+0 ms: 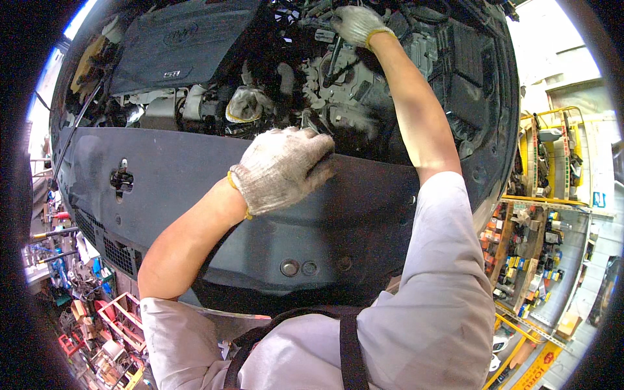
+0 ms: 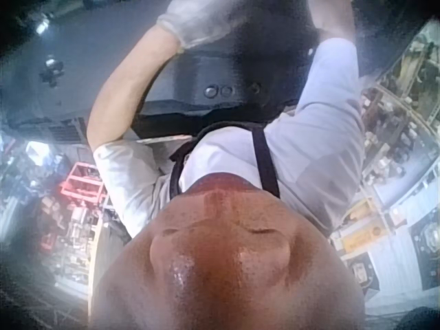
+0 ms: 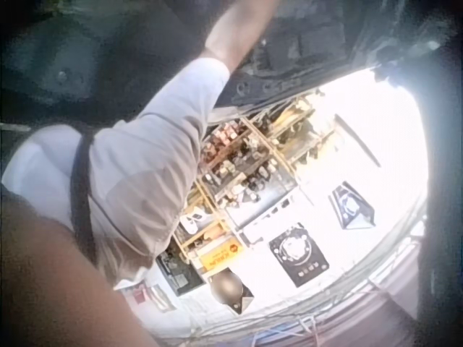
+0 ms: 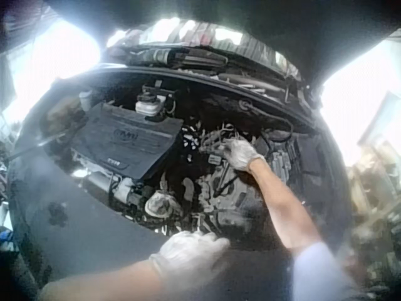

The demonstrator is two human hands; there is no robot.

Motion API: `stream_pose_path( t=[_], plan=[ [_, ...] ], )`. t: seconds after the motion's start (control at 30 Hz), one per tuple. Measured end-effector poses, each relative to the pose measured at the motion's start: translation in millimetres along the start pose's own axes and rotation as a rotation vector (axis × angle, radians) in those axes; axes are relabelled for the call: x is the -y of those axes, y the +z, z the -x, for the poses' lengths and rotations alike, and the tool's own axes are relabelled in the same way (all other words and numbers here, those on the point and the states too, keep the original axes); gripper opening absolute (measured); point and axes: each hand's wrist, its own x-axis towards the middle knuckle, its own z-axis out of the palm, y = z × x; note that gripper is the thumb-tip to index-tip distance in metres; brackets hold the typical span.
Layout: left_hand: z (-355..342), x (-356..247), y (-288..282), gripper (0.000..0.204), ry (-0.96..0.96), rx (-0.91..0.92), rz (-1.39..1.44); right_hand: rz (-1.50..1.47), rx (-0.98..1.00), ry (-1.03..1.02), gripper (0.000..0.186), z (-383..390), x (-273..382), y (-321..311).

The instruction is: The person uses a socket wrench to tighten bolts on the engine of a car with the hood open. The person repeatedly reaches into the engine bay to adjust fasteners.

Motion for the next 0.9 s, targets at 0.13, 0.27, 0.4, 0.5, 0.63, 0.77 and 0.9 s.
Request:
stream_pose_path(
  t=[0.13, 0.27, 0.4, 0.5, 0.63, 0.77, 0.9],
  plan=[
    [-0.2, -0.6, -0.8, 0.031, -0.016, 0.016, -0.005, -0.053, -0.065, -0.222, 0.044, 8.2, -8.4, 0.1],
    [-3.0, -2.3, -0.3, 0.031, -0.004, 0.014, -0.004, -0.065, -0.118, -0.088, 0.047, 7.3, -15.3, 10.4],
    [0.0, -0.3, -0.5, 0.033, -0.019, 0.019, -0.002, 0.019, -0.029, 0.23, 0.049, 1.8, 3.8, 3.5],
    [-0.9, -1.3, -0.6, 0.033, -0.004, 0.006, -0.006, 0.017, 0.044, 0.246, 0.05, -3.0, -2.6, 2.1],
    [-0.9, -0.8, 0.3, 0.033, -0.008, -0.002, -0.015, -0.035, 0.005, 0.098, 0.053, -4.2, 5.1, 5.5],
    [-4.2, -4.0, -2.8, 0.032, 0.007, 0.012, 0.008, -0.123, -0.086, -0.102, 0.046, 2.9, -12.3, 20.0],
    [-4.5, -3.4, -2.9, 0.031, 0.008, 0.003, 0.007, -0.141, 0.012, -0.095, 0.048, 4.0, -3.3, 6.6]
  ],
)
